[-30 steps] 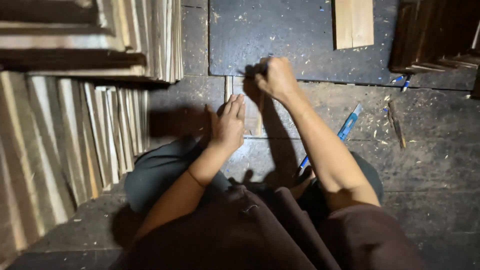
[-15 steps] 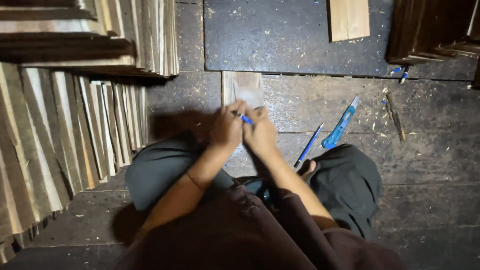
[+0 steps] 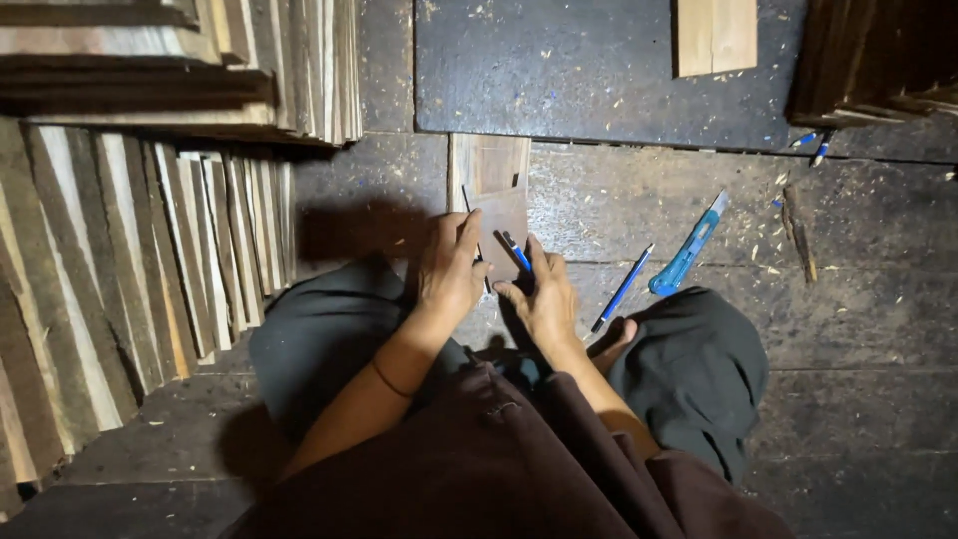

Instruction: A person sitting on the floor marks wooden boards with a pencil using a template guide.

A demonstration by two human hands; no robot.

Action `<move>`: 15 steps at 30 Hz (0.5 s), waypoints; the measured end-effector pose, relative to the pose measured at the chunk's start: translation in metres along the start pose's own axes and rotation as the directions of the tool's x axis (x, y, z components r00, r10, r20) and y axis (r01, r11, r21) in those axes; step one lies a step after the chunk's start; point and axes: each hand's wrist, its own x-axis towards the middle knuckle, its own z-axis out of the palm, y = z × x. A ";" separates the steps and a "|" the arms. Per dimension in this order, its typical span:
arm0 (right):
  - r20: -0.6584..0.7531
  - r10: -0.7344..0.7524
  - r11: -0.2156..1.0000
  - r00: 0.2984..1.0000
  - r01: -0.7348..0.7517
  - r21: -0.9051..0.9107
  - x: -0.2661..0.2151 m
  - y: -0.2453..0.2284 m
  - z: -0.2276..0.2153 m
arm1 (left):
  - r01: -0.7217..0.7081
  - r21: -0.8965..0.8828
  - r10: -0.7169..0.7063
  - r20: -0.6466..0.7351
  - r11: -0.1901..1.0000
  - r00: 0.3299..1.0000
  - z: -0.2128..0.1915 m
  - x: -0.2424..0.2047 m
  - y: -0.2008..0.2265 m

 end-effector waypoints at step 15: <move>-0.022 -0.014 0.984 1.000 0.010 -0.179 0.023 -0.023 0.011 | -0.098 -0.102 0.079 -0.171 0.990 0.982 0.023 0.025 -0.027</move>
